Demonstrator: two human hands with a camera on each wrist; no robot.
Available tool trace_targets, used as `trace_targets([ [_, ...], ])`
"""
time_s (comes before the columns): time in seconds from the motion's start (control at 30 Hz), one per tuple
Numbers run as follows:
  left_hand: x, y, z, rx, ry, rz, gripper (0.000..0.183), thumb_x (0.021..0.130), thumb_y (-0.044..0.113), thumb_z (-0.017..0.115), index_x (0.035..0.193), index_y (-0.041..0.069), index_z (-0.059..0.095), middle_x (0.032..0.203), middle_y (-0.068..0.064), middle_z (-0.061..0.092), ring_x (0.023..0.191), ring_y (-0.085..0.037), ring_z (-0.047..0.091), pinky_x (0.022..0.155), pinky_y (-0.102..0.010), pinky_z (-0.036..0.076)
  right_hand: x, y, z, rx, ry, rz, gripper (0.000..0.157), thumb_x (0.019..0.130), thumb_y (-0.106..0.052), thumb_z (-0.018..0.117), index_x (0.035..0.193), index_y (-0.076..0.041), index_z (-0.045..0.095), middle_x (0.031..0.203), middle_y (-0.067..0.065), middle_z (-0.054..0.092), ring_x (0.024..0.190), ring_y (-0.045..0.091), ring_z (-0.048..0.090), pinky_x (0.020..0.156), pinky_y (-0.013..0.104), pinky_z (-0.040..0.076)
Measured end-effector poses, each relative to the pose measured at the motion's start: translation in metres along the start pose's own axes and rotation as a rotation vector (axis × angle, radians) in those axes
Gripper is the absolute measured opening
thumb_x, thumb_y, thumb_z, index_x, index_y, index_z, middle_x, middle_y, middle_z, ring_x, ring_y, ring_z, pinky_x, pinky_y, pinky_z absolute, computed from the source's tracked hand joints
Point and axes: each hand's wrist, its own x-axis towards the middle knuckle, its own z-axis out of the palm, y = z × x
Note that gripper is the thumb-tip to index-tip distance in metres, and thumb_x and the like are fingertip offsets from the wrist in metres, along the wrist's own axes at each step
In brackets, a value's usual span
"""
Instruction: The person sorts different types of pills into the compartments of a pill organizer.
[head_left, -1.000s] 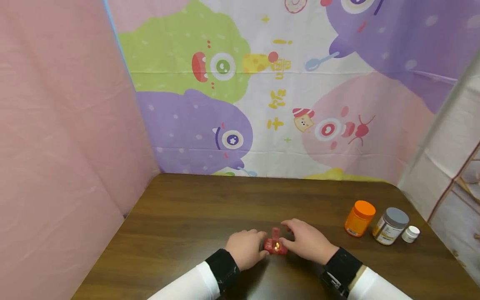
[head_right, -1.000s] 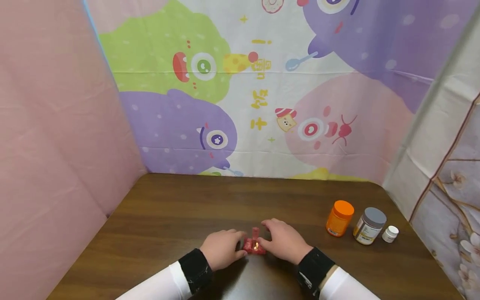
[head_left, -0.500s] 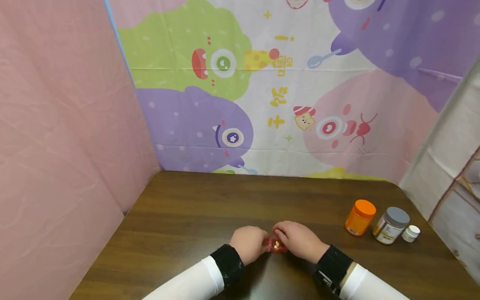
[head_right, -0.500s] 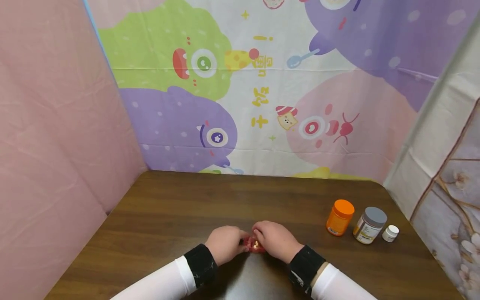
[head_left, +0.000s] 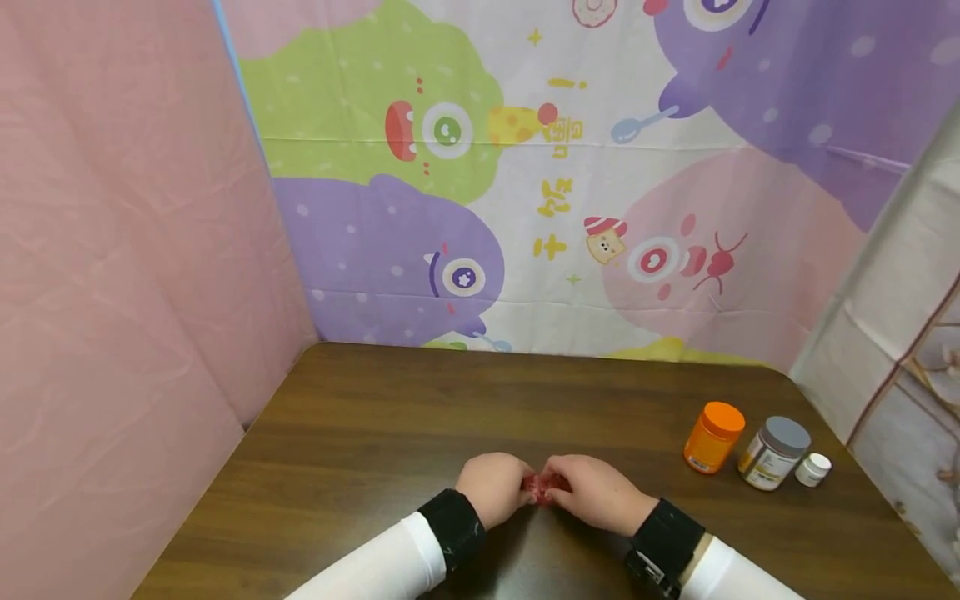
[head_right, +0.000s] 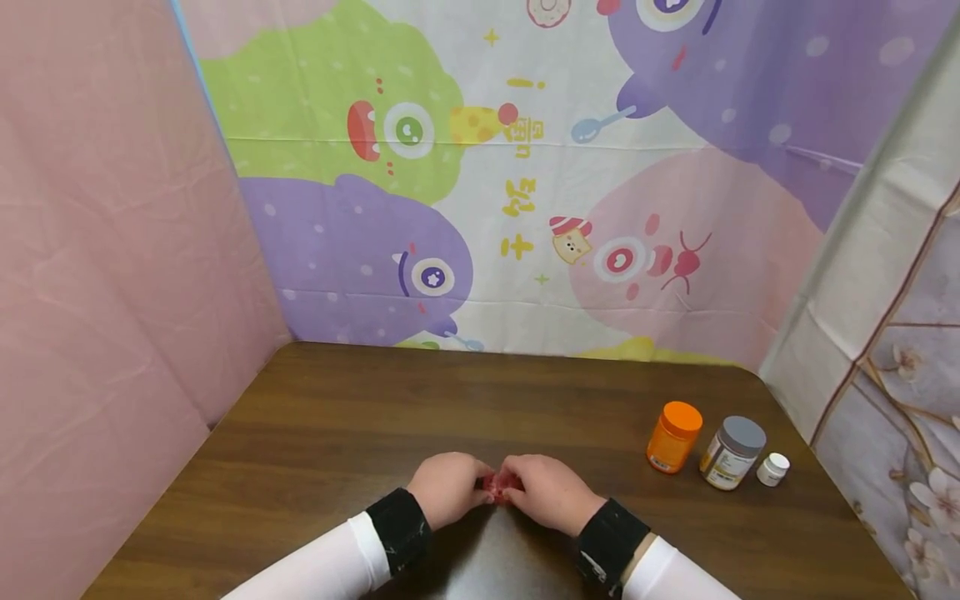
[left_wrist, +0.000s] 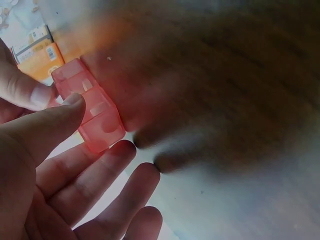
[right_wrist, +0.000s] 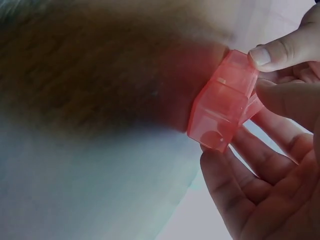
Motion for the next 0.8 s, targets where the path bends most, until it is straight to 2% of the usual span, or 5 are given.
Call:
trace_targets([
  [0.2, 0.0012, 0.0005, 0.0006, 0.007, 0.0, 0.0, 0.014, 0.081, 0.037, 0.077, 0.075, 0.025, 0.073, 0.063, 0.011, 0.064, 0.057, -0.006, 0.054, 0.048, -0.028, 0.045, 0.0001, 0.0019, 0.0015, 0.009, -0.005, -0.008, 0.008, 0.086, -0.022, 0.073, 0.09, -0.021, 0.066, 0.081, -0.01, 0.062, 0.071, 0.003, 0.054, 0.064, 0.03, 0.05],
  [0.8, 0.0034, 0.0004, -0.0027, 0.0, -0.02, 0.003, 0.015, 0.079, 0.036, 0.079, 0.074, 0.023, 0.074, 0.062, 0.01, 0.063, 0.054, -0.006, 0.052, 0.046, -0.027, 0.044, 0.0032, 0.0049, 0.0035, 0.017, -0.014, -0.015, 0.013, 0.083, -0.021, 0.076, 0.089, -0.02, 0.064, 0.081, -0.006, 0.061, 0.07, 0.01, 0.053, 0.061, 0.028, 0.048],
])
